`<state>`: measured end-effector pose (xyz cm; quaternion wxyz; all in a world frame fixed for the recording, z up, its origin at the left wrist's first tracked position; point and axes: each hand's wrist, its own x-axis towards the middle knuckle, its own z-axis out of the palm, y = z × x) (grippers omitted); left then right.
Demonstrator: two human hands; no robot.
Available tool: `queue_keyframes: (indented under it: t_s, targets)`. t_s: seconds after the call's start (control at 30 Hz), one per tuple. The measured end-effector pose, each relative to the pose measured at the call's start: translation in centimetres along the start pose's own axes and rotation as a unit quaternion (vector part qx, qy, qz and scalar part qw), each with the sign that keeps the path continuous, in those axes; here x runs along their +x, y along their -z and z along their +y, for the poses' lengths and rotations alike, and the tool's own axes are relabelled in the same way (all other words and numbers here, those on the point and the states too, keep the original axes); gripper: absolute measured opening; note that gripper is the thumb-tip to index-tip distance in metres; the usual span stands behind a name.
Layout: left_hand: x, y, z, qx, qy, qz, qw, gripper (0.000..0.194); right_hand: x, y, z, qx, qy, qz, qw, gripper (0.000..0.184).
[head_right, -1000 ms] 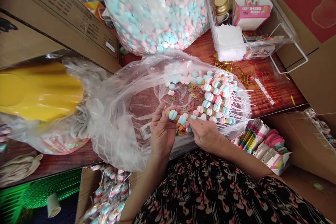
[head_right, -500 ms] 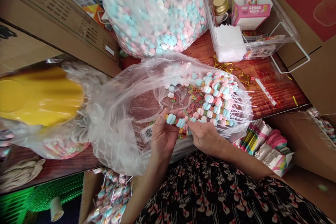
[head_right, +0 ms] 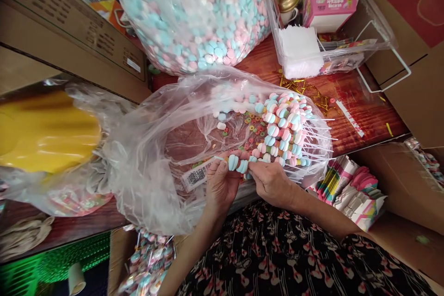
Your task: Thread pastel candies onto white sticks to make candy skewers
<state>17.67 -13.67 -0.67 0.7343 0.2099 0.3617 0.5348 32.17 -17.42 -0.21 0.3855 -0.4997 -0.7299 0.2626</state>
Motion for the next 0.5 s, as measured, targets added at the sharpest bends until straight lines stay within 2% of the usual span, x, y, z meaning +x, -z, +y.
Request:
queue_keyframes:
  t_s: [0.1,0.2,0.3,0.33,0.37,0.4,0.47,0.5]
  targets:
    - [-0.2,0.3,-0.4,0.029,0.006,0.002,1.000,0.026,0.3,0.3,0.0,-0.010,-0.004,-0.004,1.000,0.024]
    - [1.0,0.3,1.0,0.079,0.003,-0.018,0.997,0.028,0.6,1.2,0.0,-0.006,-0.019,-0.009,1.000,0.022]
    - [4.8,0.3,4.2,0.177,-0.027,-0.047,0.983,0.045,0.8,2.7,0.1,0.002,-0.037,0.033,0.999,0.019]
    - [6.7,0.4,5.5,0.246,-0.043,-0.044,0.967,0.044,0.9,3.2,0.2,0.002,-0.043,0.054,0.998,0.017]
    - [8.7,0.5,6.7,0.342,-0.052,-0.050,0.937,0.039,0.8,3.6,0.3,0.002,-0.049,0.071,0.996,0.017]
    - [10.7,0.6,7.9,0.456,-0.057,-0.069,0.885,0.032,0.7,4.0,0.4,0.001,-0.053,0.080,0.995,0.017]
    - [14.6,1.0,9.7,0.650,-0.102,-0.098,0.746,0.021,0.3,4.4,0.7,-0.003,-0.053,0.077,0.996,0.016]
    - [16.3,1.2,10.3,0.709,-0.131,-0.103,0.686,0.019,0.1,4.5,0.8,-0.007,-0.051,0.065,0.997,0.016]
